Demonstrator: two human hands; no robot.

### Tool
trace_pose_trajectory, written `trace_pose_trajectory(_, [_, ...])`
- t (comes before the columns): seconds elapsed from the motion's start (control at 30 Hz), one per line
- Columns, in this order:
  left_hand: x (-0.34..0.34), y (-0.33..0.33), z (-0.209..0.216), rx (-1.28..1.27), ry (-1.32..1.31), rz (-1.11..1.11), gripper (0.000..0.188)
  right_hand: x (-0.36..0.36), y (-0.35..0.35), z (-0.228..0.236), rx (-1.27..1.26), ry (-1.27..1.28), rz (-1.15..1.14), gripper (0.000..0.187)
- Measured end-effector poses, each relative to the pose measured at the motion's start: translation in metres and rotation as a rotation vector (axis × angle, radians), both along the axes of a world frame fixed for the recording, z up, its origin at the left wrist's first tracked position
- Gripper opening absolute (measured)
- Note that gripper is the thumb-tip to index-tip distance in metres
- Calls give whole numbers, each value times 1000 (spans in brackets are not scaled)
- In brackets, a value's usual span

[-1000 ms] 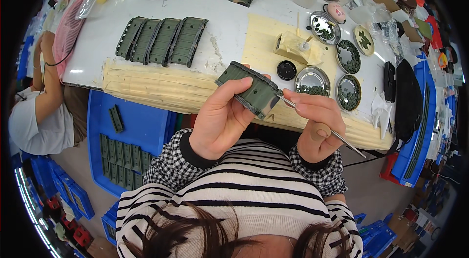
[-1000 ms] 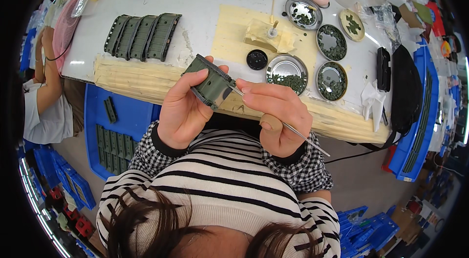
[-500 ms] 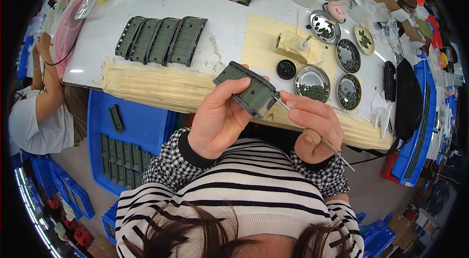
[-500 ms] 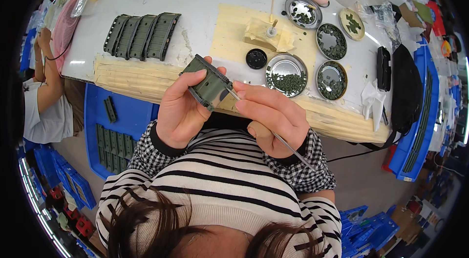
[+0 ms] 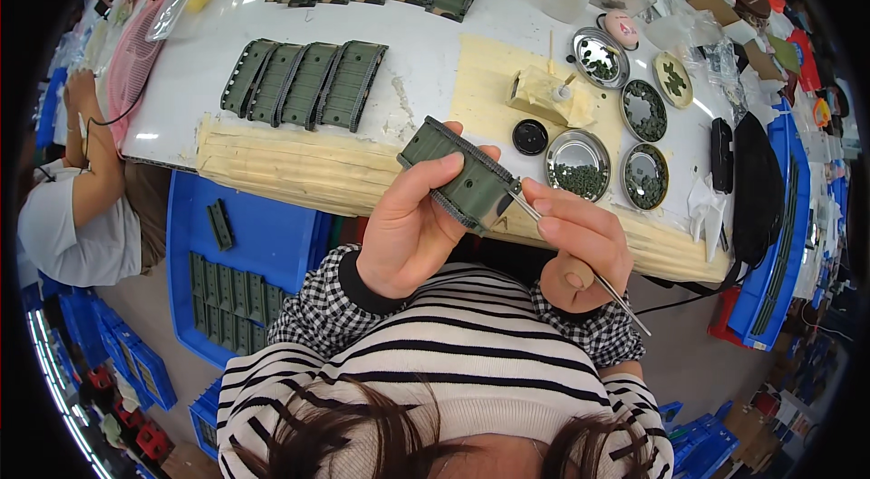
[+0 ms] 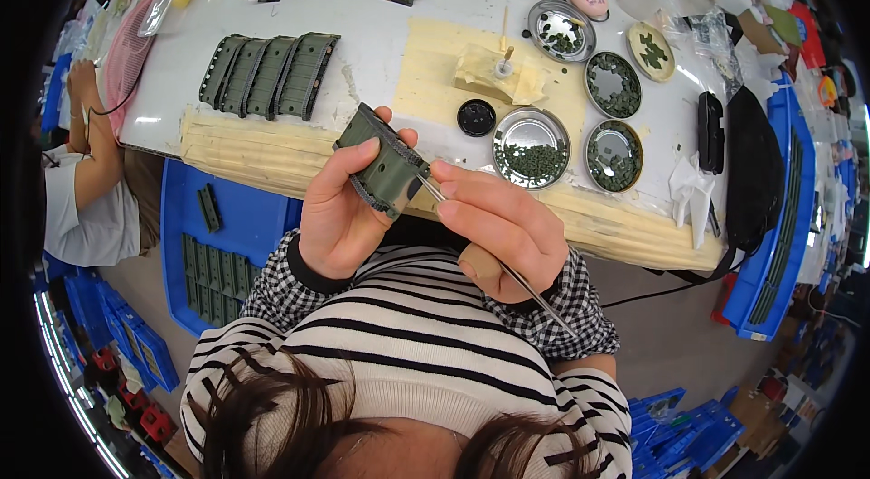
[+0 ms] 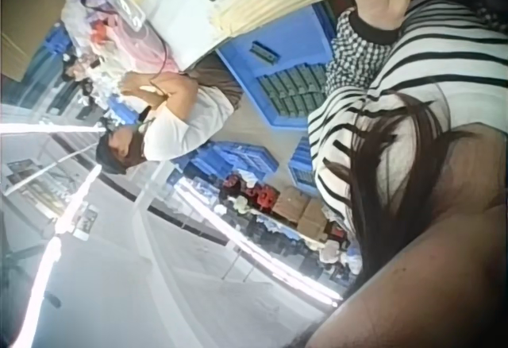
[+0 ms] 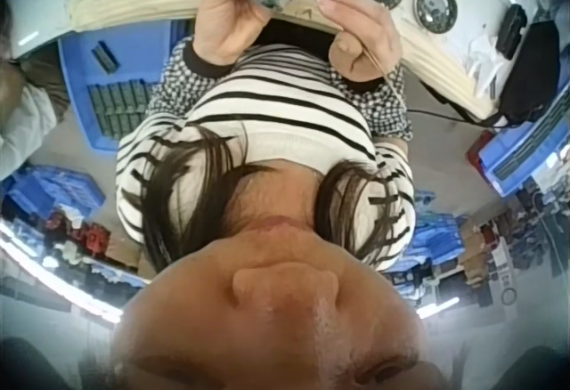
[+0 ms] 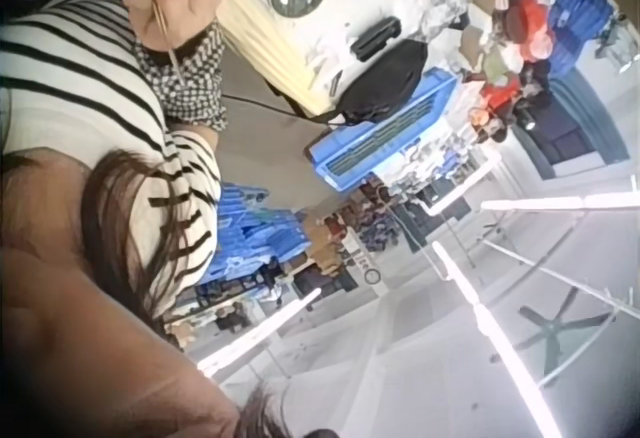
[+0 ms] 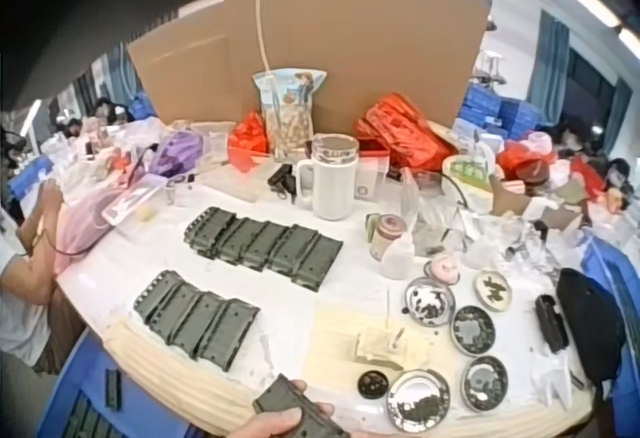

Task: Assembling small components onto a green toy tank model using tweezers and adhesive.

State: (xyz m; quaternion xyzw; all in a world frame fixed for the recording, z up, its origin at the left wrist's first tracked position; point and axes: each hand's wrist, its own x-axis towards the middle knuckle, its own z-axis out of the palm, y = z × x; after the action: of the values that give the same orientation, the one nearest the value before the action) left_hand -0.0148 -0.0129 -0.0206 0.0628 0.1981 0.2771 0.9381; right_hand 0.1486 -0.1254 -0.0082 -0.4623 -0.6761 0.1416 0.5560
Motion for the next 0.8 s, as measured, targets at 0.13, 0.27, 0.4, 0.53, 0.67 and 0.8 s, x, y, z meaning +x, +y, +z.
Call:
trace_pose_trajectory(0.13, [2, -4, 1, -26, -56, 18, 34, -2, -2, 0, 6, -32, -37, 27])
trace_pose_trajectory(0.27, [1, -7, 3, -55, -109, 21, 35, -6, -2, -1, 75, -23, -38, 27])
trace_pose_trajectory(0.4, [3, -7, 4, -47, -92, 28, 35, -5, -2, 0, 79, -11, -34, 26])
trace_pose_trajectory(0.53, [2, -1, 6, 29, -95, -63, 36, -6, 0, -7, 147, 112, -12, 26])
trace_pose_trajectory(0.67, [2, -1, 4, 20, -127, -64, 36, -4, -2, -3, 124, 77, 1, 28])
trace_pose_trajectory(0.8, [3, -1, 4, 28, -98, -52, 36, -3, -2, 4, 92, 4, -7, 33])
